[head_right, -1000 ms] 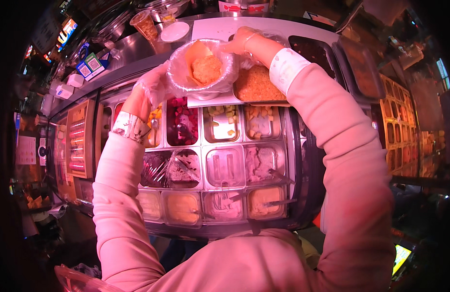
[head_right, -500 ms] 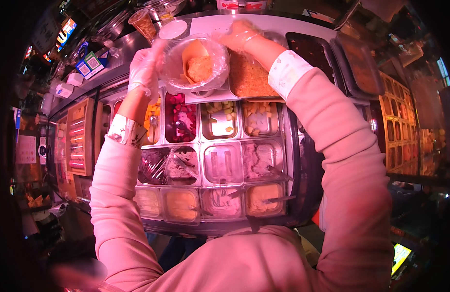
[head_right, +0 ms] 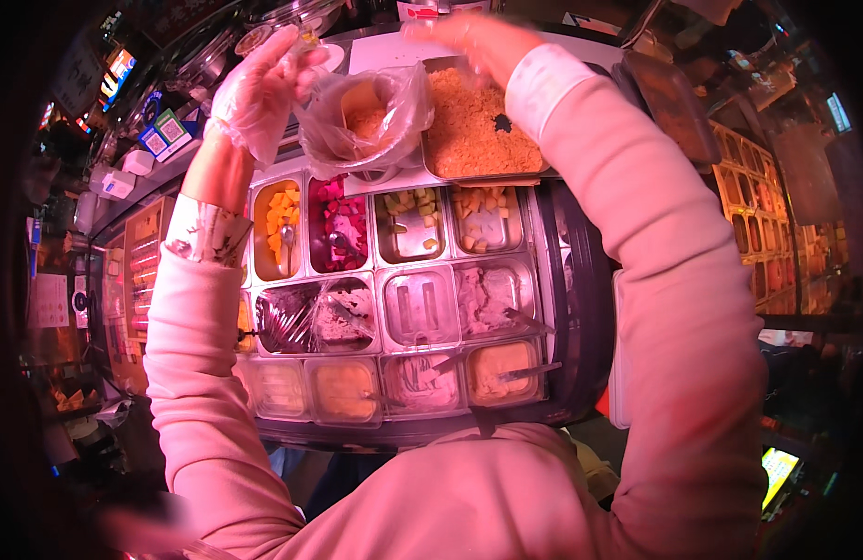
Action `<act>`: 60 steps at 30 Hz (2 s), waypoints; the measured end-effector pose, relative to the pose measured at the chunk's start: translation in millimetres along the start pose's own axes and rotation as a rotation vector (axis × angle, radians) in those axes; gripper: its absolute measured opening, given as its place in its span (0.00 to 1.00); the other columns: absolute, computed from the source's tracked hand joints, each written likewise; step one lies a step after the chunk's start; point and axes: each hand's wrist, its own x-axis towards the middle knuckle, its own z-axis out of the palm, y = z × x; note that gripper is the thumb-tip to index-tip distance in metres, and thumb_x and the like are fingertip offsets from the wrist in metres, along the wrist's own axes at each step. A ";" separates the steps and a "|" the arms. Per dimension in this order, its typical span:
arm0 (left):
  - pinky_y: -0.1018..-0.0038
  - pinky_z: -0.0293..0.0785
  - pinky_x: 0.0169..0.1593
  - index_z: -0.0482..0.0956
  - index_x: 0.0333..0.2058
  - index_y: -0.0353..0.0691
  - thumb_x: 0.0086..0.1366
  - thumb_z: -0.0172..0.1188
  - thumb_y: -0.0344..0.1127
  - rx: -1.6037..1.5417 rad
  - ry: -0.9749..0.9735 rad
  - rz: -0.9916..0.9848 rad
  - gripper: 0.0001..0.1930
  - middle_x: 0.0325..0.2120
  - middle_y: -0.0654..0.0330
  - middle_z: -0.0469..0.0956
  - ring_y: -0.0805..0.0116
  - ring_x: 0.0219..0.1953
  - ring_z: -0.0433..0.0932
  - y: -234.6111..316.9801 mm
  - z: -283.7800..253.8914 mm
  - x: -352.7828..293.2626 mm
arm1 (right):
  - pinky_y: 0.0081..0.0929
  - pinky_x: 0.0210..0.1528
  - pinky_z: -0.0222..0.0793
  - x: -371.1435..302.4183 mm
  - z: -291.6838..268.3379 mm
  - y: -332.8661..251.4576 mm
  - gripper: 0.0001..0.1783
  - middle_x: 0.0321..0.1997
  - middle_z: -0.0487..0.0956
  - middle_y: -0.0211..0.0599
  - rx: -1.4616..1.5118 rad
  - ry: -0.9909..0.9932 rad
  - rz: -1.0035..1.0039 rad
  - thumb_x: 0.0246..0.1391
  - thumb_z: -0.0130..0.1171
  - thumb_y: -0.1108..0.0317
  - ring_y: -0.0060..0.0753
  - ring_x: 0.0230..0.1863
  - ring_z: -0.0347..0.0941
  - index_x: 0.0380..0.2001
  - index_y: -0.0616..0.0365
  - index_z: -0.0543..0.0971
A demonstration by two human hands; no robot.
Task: The person assembles a food item by scooping a white base from a container, adding a dark crumbly topping, and layering various diced fruits. They then wrap the mixture in a thin sheet and place it into a plastic container.
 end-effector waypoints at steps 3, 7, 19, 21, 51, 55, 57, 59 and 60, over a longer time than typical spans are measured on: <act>0.74 0.73 0.31 0.65 0.55 0.28 0.71 0.59 0.58 -0.111 -0.058 -0.037 0.34 0.42 0.36 0.82 0.65 0.30 0.80 -8.2 11.2 -1.8 | 0.38 0.47 0.75 -13.9 8.6 32.0 0.24 0.38 0.82 0.35 0.135 -0.297 0.160 0.45 0.78 0.54 0.35 0.45 0.75 0.41 0.57 0.84; 0.74 0.73 0.35 0.65 0.57 0.32 0.72 0.48 0.67 -0.044 -0.059 -0.032 0.38 0.45 0.39 0.82 0.63 0.31 0.81 -2.3 11.9 -4.6 | 0.23 0.32 0.76 45.3 2.9 26.6 0.11 0.30 0.80 0.40 0.361 -0.367 0.344 0.55 0.68 0.73 0.28 0.26 0.75 0.40 0.67 0.81; 0.59 0.74 0.60 0.49 0.71 0.30 0.39 0.85 0.49 1.354 -0.050 0.634 0.68 0.61 0.32 0.63 0.38 0.53 0.76 -56.5 66.5 6.3 | 0.26 0.28 0.72 33.1 5.3 -80.5 0.09 0.25 0.73 0.34 0.788 -0.637 -0.161 0.64 0.60 0.69 0.30 0.24 0.70 0.32 0.63 0.76; 0.55 0.73 0.58 0.58 0.67 0.30 0.52 0.76 0.44 1.297 0.021 0.726 0.50 0.55 0.29 0.69 0.34 0.50 0.76 -69.4 87.2 8.9 | 0.30 0.30 0.74 27.8 -17.5 -55.8 0.11 0.31 0.79 0.42 0.878 -0.510 -0.170 0.63 0.61 0.65 0.36 0.30 0.78 0.36 0.64 0.78; 0.70 0.75 0.49 0.72 0.58 0.30 0.70 0.58 0.43 0.624 0.557 0.284 0.25 0.54 0.46 0.77 0.60 0.49 0.81 133.7 -35.5 -471.6 | 0.46 0.70 0.59 -251.9 -31.6 113.0 0.60 0.79 0.55 0.48 0.330 -0.477 -0.384 0.56 0.58 0.29 0.50 0.74 0.61 0.78 0.53 0.47; 0.79 0.71 0.35 0.63 0.68 0.36 0.72 0.56 0.38 0.295 0.821 0.149 0.29 0.57 0.56 0.76 0.68 0.52 0.77 125.3 -103.4 -551.8 | 0.28 0.61 0.69 -227.2 -28.4 134.0 0.27 0.55 0.80 0.42 0.249 -0.293 -0.466 0.66 0.60 0.60 0.30 0.53 0.78 0.64 0.61 0.71; 0.82 0.74 0.42 0.59 0.70 0.33 0.64 0.57 0.30 0.947 0.960 0.094 0.35 0.63 0.55 0.72 0.70 0.54 0.76 105.0 -141.5 -620.8 | 0.25 0.56 0.72 -199.9 -40.1 147.9 0.17 0.49 0.82 0.38 -0.005 -0.158 -0.593 0.65 0.61 0.67 0.27 0.48 0.79 0.54 0.61 0.79; 0.77 0.76 0.45 0.55 0.72 0.36 0.60 0.59 0.26 0.846 1.098 -0.026 0.41 0.61 0.57 0.72 0.67 0.54 0.76 106.8 -158.2 -645.8 | 0.24 0.49 0.74 -182.3 -39.7 139.8 0.08 0.42 0.83 0.31 -0.210 -0.093 -0.709 0.63 0.64 0.68 0.23 0.43 0.78 0.41 0.61 0.83; 0.78 0.75 0.44 0.58 0.70 0.37 0.61 0.59 0.29 0.810 1.172 -0.054 0.38 0.59 0.58 0.73 0.68 0.51 0.75 106.9 -173.1 -657.6 | 0.23 0.46 0.74 -168.7 -44.1 136.6 0.09 0.39 0.83 0.29 -0.444 0.008 -0.786 0.63 0.65 0.65 0.20 0.40 0.77 0.39 0.59 0.84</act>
